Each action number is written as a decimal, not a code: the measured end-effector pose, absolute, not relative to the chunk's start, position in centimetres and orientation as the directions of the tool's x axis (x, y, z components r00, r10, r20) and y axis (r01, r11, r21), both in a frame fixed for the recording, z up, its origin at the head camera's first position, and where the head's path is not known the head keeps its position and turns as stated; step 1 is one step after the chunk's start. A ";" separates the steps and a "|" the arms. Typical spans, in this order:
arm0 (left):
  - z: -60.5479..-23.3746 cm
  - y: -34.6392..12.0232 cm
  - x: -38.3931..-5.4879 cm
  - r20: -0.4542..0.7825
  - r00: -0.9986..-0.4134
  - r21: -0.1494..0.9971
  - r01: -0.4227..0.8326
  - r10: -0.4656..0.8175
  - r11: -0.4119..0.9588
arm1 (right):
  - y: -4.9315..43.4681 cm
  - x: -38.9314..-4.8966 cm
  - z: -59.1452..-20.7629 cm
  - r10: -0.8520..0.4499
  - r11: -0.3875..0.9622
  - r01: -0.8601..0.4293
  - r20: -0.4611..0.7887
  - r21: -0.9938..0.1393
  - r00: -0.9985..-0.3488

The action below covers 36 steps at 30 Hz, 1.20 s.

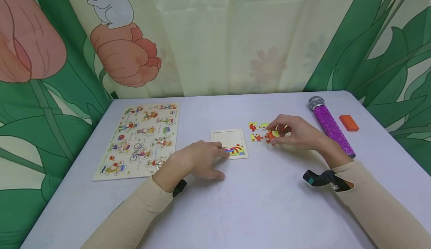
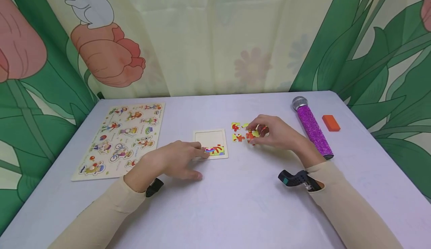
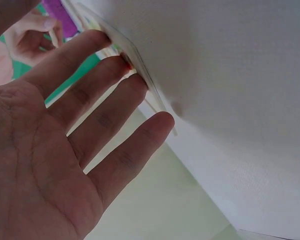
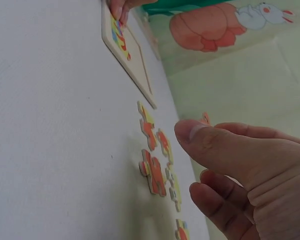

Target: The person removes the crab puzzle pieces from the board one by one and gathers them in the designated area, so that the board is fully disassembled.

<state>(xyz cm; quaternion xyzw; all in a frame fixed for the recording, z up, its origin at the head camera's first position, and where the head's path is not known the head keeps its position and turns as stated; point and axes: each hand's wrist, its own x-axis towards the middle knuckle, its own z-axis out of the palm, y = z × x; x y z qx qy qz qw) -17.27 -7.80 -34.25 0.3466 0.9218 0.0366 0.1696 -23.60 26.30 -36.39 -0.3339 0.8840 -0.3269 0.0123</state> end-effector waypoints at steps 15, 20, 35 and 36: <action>-34.3 -7.6 -17.5 -0.294 -0.693 0.197 0.630 0.658 0.752 | 29.3 -23.7 -37.5 -0.551 0.632 -0.531 0.153 -0.564 -0.820; -34.4 -7.7 -17.4 -0.307 -0.703 0.184 0.617 0.641 0.765 | 29.5 -23.7 -37.7 -0.542 0.665 -0.498 0.100 -0.557 -0.835; -34.8 -8.3 -19.9 -0.201 -0.733 0.273 0.595 0.649 0.756 | 30.2 -23.5 -37.8 -0.490 0.740 -0.411 -0.008 -0.533 -0.872; -34.8 -8.5 -20.2 -0.205 -0.744 0.277 0.579 0.636 0.767 | 30.2 -23.5 -37.8 -0.492 0.737 -0.414 -0.004 -0.534 -0.871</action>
